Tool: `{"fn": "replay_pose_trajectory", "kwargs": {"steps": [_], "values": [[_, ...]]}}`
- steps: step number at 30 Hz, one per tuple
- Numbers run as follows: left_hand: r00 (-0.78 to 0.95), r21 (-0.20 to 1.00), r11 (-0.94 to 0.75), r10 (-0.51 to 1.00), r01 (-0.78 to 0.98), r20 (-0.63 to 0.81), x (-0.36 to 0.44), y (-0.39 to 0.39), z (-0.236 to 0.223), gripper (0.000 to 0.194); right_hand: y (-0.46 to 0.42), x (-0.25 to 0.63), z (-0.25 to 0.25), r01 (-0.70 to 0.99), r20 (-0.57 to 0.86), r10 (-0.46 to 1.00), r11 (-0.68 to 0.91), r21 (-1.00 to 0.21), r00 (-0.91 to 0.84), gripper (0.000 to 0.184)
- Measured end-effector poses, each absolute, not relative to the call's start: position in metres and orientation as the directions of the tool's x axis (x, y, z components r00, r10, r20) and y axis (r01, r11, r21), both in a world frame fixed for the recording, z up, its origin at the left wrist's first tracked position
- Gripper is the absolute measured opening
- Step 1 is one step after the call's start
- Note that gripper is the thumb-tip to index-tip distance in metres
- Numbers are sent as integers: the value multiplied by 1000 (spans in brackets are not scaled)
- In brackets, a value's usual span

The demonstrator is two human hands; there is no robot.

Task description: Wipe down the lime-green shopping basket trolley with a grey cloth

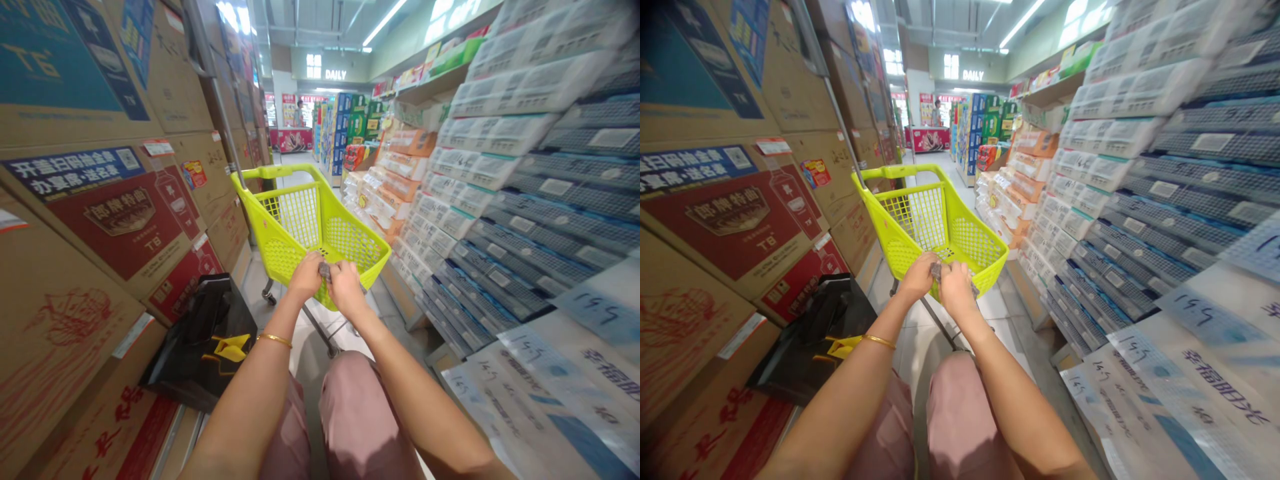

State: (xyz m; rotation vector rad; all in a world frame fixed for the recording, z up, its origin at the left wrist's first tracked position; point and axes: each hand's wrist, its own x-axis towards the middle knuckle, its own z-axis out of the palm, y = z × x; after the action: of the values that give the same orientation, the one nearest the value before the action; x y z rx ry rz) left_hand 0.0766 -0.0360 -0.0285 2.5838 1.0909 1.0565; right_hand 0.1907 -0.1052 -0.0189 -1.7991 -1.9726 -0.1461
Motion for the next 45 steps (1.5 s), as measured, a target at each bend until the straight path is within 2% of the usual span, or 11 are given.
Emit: {"fn": "replay_pose_trajectory", "kwargs": {"steps": [3,8,12,17,22,25,28,33,36,40,45], "values": [[524,332,-747,649,575,552,71,-34,-28,23,-110,206,-23,942,393,909,243,-230,-139,33],[546,302,-764,628,571,555,69,-34,-29,26,-116,227,-19,929,338,916,301,-215,-218,27],[543,312,-763,629,566,556,68,-35,-29,26,-117,229,-12,930,303,912,334,-151,-278,24],[528,336,-759,636,557,563,62,-35,-29,25,-122,210,-14,965,325,922,250,-80,-212,22],[509,358,-726,675,588,534,50,-30,-28,22,-125,184,-20,978,374,920,174,-113,-121,23],[471,376,-689,709,619,524,45,-31,-26,22,-121,175,-24,972,371,919,196,-131,-136,23],[521,375,-714,693,591,498,44,-37,-25,22,-115,176,-31,957,400,900,250,-148,-173,25],[612,381,-775,632,504,475,47,-50,-23,23,-113,185,-53,921,583,798,330,-209,-154,36],[628,358,-793,610,494,483,52,-53,-22,24,-113,188,-68,920,665,742,317,-230,-90,33],[647,318,-805,592,500,481,58,-54,-23,25,-111,192,-87,931,705,707,288,-223,-50,30],[641,252,-793,601,555,477,67,-52,-24,27,-108,196,-110,949,665,746,235,-212,-36,34]]}}
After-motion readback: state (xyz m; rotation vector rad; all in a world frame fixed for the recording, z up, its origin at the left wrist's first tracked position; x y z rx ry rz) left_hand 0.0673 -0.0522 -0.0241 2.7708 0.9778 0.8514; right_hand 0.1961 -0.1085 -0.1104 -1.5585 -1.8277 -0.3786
